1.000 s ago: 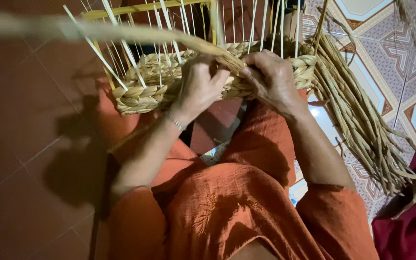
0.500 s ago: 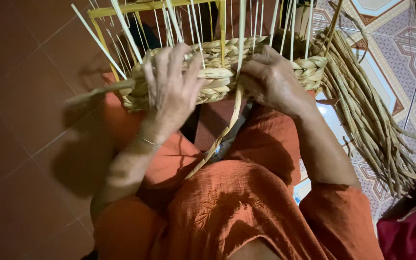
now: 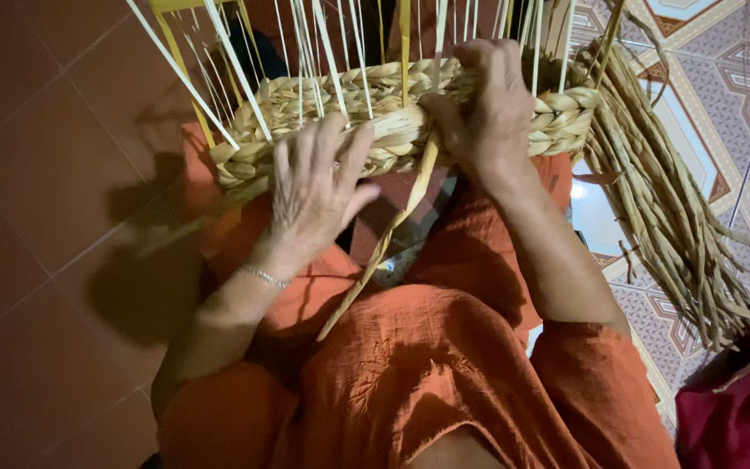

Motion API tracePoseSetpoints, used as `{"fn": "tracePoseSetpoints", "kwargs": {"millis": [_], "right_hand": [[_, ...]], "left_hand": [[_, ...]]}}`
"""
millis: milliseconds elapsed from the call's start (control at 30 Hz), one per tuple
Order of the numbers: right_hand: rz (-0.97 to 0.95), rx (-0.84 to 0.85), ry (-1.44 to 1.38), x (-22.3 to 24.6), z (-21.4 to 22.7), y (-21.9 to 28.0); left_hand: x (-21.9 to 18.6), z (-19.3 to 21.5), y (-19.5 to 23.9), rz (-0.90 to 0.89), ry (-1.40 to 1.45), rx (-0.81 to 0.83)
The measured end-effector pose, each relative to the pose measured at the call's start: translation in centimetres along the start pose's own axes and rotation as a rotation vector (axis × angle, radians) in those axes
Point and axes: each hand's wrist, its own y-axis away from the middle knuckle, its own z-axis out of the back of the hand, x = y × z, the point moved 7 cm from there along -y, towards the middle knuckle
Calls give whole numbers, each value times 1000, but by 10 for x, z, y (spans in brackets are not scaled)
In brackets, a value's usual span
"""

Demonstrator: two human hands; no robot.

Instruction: The person weaves a basket by hand, interlacing dried palm strips through a yellow metal frame. They repeatedly pull and tighten the strips to form a braided pattern around the basket's rim.

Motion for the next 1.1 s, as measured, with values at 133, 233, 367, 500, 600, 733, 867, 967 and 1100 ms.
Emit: {"fn": "tracePoseSetpoints", "kwargs": {"millis": [133, 233, 367, 500, 600, 733, 867, 967, 1100], "right_hand": [[62, 138, 69, 24, -17, 0], [58, 242, -13, 26, -15, 3], [103, 255, -93, 26, -7, 10], [14, 222, -36, 19, -14, 19], [-81, 153, -3, 11, -22, 21], [-167, 22, -30, 12, -21, 17], [-134, 53, 101, 20, -25, 9], [-38, 126, 169, 26, -31, 3], [-195, 476, 44, 3, -48, -2]], "left_hand": [[-26, 7, 6, -176, 69, -247], [-16, 7, -10, -118, 296, -387], [18, 25, -27, 91, 651, -568], [19, 32, -42, 94, 747, -296], [11, 19, -52, 39, 826, -145], [20, -21, -77, 75, 533, -77], [30, -42, -92, 145, 685, 19], [36, -43, -94, 316, 864, 180], [36, -31, -105, 415, 1118, 155]]}}
